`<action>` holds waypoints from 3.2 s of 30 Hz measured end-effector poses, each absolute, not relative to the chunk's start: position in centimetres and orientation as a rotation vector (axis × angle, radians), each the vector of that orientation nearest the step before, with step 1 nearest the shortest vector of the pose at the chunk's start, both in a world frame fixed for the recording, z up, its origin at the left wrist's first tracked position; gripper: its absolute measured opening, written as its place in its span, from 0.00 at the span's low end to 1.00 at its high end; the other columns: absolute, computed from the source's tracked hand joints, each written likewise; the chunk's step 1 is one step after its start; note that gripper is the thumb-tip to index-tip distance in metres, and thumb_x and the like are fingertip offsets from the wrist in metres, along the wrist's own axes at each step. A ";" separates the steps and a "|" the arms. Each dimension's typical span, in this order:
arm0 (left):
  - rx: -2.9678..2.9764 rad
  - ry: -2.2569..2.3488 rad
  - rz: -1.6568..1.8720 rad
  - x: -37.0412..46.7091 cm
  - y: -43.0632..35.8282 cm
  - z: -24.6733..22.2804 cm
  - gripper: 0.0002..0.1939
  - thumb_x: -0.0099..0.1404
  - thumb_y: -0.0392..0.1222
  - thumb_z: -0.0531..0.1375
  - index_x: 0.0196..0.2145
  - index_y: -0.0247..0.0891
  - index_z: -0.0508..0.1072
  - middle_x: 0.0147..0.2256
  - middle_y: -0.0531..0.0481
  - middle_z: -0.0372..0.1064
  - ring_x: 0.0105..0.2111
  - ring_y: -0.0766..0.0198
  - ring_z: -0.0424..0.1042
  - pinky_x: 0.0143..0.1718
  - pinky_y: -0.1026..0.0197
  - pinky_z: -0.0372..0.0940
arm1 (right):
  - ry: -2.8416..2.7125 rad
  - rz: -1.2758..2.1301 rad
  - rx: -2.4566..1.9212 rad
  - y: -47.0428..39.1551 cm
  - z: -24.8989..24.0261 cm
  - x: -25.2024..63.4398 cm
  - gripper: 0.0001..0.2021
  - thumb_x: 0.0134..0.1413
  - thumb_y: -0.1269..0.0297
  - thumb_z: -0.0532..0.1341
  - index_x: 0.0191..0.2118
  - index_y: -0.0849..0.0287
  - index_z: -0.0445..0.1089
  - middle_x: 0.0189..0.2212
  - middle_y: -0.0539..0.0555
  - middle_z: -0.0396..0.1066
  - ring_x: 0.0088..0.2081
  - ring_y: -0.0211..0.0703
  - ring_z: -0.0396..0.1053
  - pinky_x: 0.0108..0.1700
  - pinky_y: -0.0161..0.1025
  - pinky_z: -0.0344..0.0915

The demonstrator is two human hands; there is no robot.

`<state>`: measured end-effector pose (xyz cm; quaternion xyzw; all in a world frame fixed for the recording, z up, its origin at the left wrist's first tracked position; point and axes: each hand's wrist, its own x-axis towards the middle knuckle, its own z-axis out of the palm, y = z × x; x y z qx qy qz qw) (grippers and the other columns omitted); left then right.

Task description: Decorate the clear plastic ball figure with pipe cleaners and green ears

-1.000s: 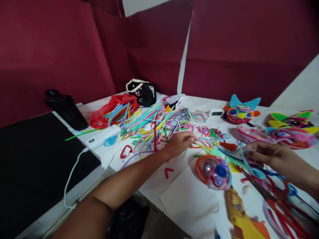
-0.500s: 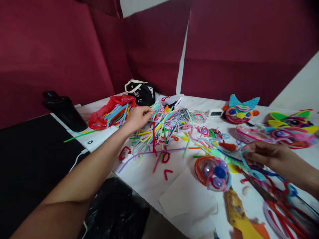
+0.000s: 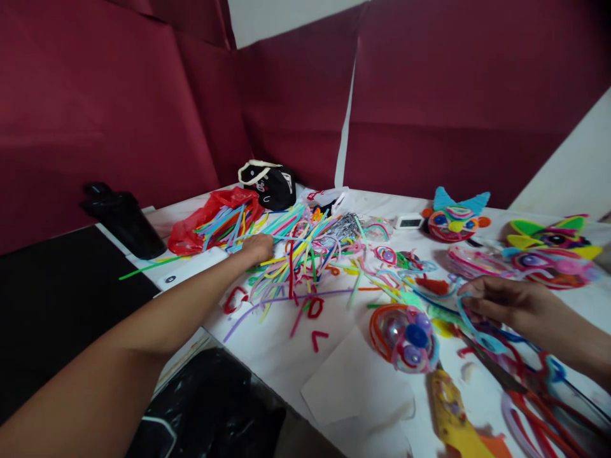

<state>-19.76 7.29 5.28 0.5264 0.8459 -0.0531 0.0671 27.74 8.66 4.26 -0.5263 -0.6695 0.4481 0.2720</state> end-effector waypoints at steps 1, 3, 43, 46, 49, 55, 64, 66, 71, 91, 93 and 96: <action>1.573 2.534 -0.134 -20.0 7.5 5.2 0.18 0.68 0.45 0.59 0.53 0.36 0.68 0.52 0.43 0.68 0.48 0.55 0.71 0.47 0.49 0.70 | -1.791 1.201 -1.427 8.5 4.5 27.5 0.22 0.20 0.43 0.74 0.19 0.55 0.74 0.18 0.51 0.66 0.21 0.38 0.59 0.24 0.37 0.58; 1.555 2.491 -0.054 -20.8 7.7 5.1 0.18 0.68 0.45 0.60 0.53 0.36 0.68 0.51 0.43 0.68 0.48 0.55 0.71 0.47 0.49 0.70 | -1.777 1.191 -1.436 8.2 4.8 27.1 0.22 0.18 0.43 0.74 0.19 0.55 0.74 0.18 0.51 0.66 0.21 0.38 0.59 0.24 0.37 0.57; 2.123 2.025 0.923 -24.0 7.2 7.9 0.13 0.50 0.41 0.64 0.36 0.37 0.72 0.27 0.53 0.73 0.28 0.61 0.71 0.33 0.61 0.64 | -1.844 1.157 -1.448 9.5 4.2 26.7 0.34 0.22 0.31 0.69 0.27 0.59 0.74 0.20 0.52 0.69 0.23 0.38 0.61 0.26 0.37 0.57; 2.222 1.995 0.868 -22.6 4.5 7.7 0.11 0.55 0.43 0.61 0.36 0.37 0.73 0.34 0.49 0.74 0.35 0.59 0.72 0.39 0.59 0.64 | -1.854 1.163 -1.445 9.5 4.5 26.7 0.32 0.22 0.32 0.69 0.25 0.60 0.73 0.18 0.51 0.68 0.21 0.37 0.60 0.25 0.37 0.57; 2.293 1.907 0.809 -20.2 2.1 7.7 0.11 0.59 0.45 0.58 0.35 0.37 0.75 0.36 0.48 0.74 0.36 0.59 0.72 0.40 0.60 0.64 | -1.849 1.146 -1.460 9.6 4.6 26.6 0.30 0.22 0.37 0.71 0.25 0.60 0.72 0.17 0.51 0.68 0.20 0.36 0.59 0.24 0.36 0.56; 2.408 1.650 0.634 -13.9 0.0 8.4 0.11 0.64 0.44 0.55 0.36 0.40 0.77 0.35 0.51 0.77 0.36 0.62 0.74 0.40 0.63 0.64 | -1.853 1.126 -1.478 9.6 4.6 26.7 0.24 0.28 0.44 0.70 0.27 0.60 0.72 0.17 0.51 0.70 0.19 0.37 0.60 0.23 0.37 0.57; 2.426 1.667 0.440 -8.6 4.1 6.5 0.12 0.62 0.36 0.56 0.36 0.40 0.80 0.32 0.51 0.78 0.34 0.61 0.75 0.37 0.64 0.64 | -1.864 0.950 -1.508 9.3 5.2 28.3 0.09 0.42 0.65 0.65 0.33 0.62 0.74 0.22 0.54 0.75 0.24 0.43 0.70 0.23 0.36 0.60; 2.417 1.700 0.428 -7.8 5.2 6.2 0.11 0.63 0.35 0.57 0.36 0.38 0.79 0.31 0.51 0.78 0.34 0.61 0.75 0.38 0.63 0.65 | -1.874 0.928 -1.505 9.0 5.3 28.9 0.08 0.44 0.66 0.65 0.33 0.62 0.74 0.21 0.54 0.74 0.25 0.44 0.71 0.23 0.36 0.60; 2.399 1.707 0.350 -5.7 7.1 5.3 0.11 0.68 0.42 0.59 0.44 0.34 0.74 0.42 0.46 0.74 0.41 0.59 0.74 0.44 0.53 0.70 | -1.884 0.900 -1.470 7.6 5.4 30.4 0.10 0.45 0.62 0.64 0.33 0.62 0.73 0.20 0.52 0.73 0.24 0.42 0.70 0.23 0.34 0.59; 2.439 1.637 0.361 -0.7 10.9 3.0 0.16 0.69 0.46 0.59 0.51 0.35 0.70 0.49 0.43 0.70 0.46 0.57 0.72 0.46 0.49 0.71 | -1.944 0.939 -1.420 4.1 4.4 31.2 0.10 0.42 0.59 0.64 0.31 0.59 0.76 0.23 0.49 0.74 0.25 0.38 0.68 0.26 0.33 0.61; 2.427 1.658 0.337 0.2 11.4 2.4 0.16 0.69 0.45 0.58 0.52 0.36 0.69 0.51 0.43 0.69 0.47 0.56 0.72 0.47 0.49 0.71 | -1.956 0.944 -1.418 4.1 4.7 31.1 0.10 0.43 0.59 0.63 0.31 0.59 0.76 0.23 0.49 0.74 0.25 0.37 0.68 0.26 0.33 0.60; 2.424 1.659 0.314 1.1 12.3 1.8 0.17 0.69 0.45 0.59 0.52 0.36 0.69 0.51 0.43 0.68 0.47 0.56 0.72 0.47 0.49 0.71 | -1.968 0.945 -1.418 4.3 5.0 31.3 0.10 0.43 0.59 0.63 0.31 0.59 0.76 0.23 0.49 0.73 0.25 0.37 0.67 0.27 0.33 0.61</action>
